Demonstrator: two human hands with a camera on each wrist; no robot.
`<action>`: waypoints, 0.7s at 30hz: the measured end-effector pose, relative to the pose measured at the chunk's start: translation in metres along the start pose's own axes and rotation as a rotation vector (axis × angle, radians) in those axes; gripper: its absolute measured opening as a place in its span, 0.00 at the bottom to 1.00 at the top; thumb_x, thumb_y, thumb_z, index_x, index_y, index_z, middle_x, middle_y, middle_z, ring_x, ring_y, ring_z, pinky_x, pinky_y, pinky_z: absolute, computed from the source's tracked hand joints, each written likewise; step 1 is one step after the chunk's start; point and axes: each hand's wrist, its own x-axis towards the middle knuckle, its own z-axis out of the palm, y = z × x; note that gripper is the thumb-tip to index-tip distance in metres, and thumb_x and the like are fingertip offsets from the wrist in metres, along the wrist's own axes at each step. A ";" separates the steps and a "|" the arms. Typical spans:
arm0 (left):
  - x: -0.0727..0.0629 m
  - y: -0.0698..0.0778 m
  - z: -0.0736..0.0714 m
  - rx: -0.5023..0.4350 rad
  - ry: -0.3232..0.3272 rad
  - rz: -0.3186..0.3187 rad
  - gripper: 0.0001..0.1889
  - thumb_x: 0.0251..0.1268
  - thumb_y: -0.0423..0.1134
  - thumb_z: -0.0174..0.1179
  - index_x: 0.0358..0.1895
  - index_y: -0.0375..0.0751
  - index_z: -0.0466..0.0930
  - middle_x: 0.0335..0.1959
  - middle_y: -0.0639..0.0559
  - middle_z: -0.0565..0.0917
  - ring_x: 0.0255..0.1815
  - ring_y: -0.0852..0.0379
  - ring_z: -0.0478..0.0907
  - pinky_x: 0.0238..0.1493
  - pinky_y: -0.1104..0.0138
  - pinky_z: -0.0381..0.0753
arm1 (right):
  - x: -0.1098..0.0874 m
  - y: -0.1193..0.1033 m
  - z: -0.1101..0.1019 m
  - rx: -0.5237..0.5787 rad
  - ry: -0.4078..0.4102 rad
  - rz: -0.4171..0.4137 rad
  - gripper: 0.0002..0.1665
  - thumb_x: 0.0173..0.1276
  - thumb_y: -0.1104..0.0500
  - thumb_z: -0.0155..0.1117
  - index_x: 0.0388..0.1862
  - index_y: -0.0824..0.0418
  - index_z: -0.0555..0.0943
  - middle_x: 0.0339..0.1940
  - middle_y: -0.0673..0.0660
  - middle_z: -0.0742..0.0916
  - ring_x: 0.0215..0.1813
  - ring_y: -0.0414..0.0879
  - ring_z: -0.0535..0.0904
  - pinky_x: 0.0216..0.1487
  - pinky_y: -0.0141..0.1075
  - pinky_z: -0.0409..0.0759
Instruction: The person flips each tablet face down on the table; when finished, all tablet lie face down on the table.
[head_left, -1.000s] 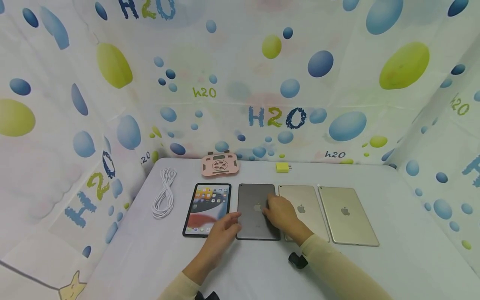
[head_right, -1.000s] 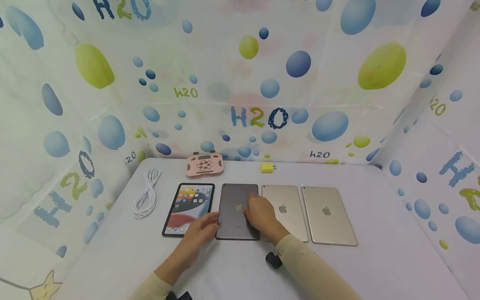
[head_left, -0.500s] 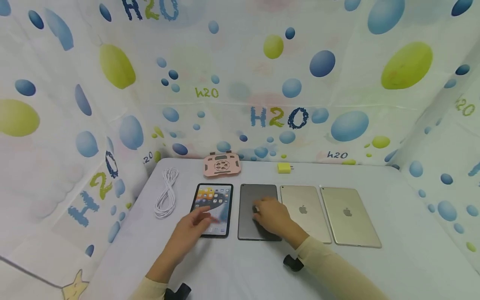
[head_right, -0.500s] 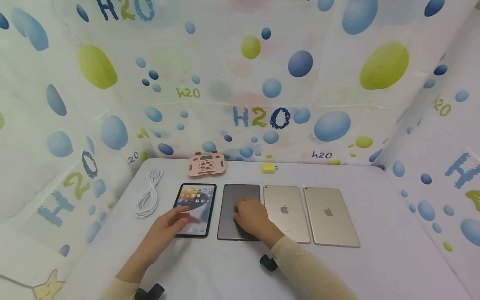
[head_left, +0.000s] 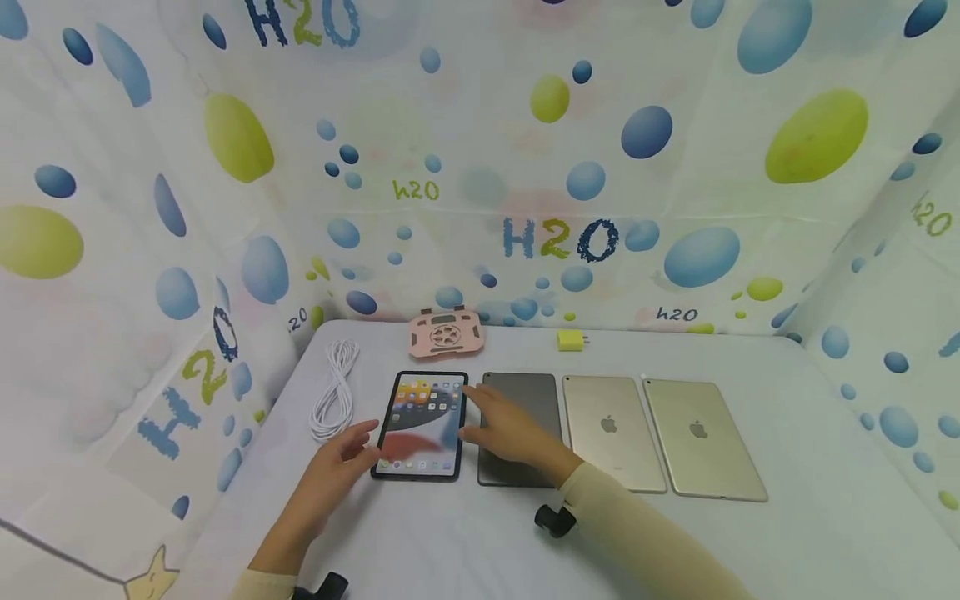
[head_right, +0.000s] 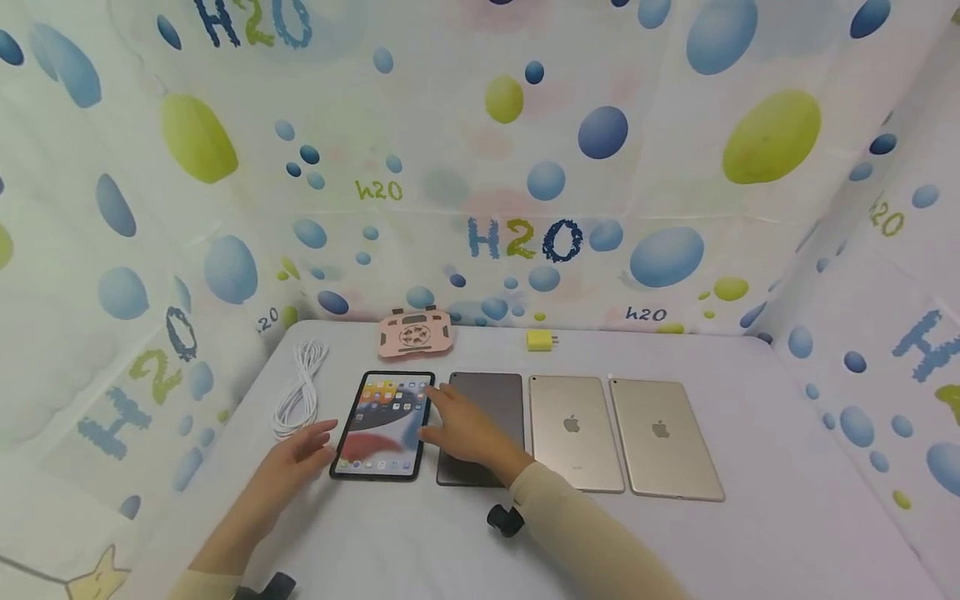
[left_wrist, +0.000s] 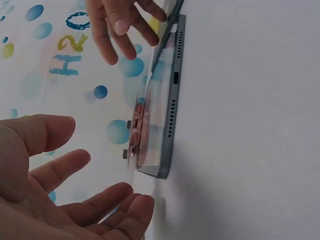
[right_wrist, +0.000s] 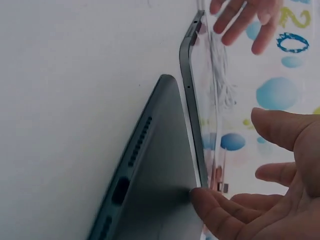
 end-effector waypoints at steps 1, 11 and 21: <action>0.000 -0.002 0.001 -0.009 -0.004 -0.007 0.29 0.74 0.41 0.59 0.75 0.42 0.67 0.71 0.28 0.70 0.70 0.33 0.70 0.65 0.43 0.75 | 0.003 0.000 0.002 0.021 0.005 0.003 0.43 0.74 0.48 0.63 0.81 0.60 0.61 0.79 0.65 0.67 0.75 0.60 0.68 0.73 0.55 0.69; 0.004 -0.010 0.002 -0.045 -0.043 -0.047 0.31 0.75 0.41 0.59 0.77 0.40 0.62 0.71 0.25 0.68 0.71 0.31 0.69 0.64 0.45 0.77 | 0.019 -0.007 0.023 0.343 0.036 0.138 0.45 0.72 0.51 0.66 0.81 0.60 0.59 0.74 0.64 0.73 0.62 0.57 0.80 0.61 0.51 0.80; 0.010 -0.006 0.004 -0.078 -0.068 -0.055 0.33 0.75 0.43 0.59 0.76 0.33 0.62 0.71 0.26 0.70 0.71 0.32 0.70 0.62 0.48 0.79 | 0.024 -0.017 0.021 0.678 0.036 0.279 0.48 0.69 0.58 0.69 0.82 0.56 0.57 0.65 0.65 0.79 0.54 0.54 0.81 0.51 0.50 0.86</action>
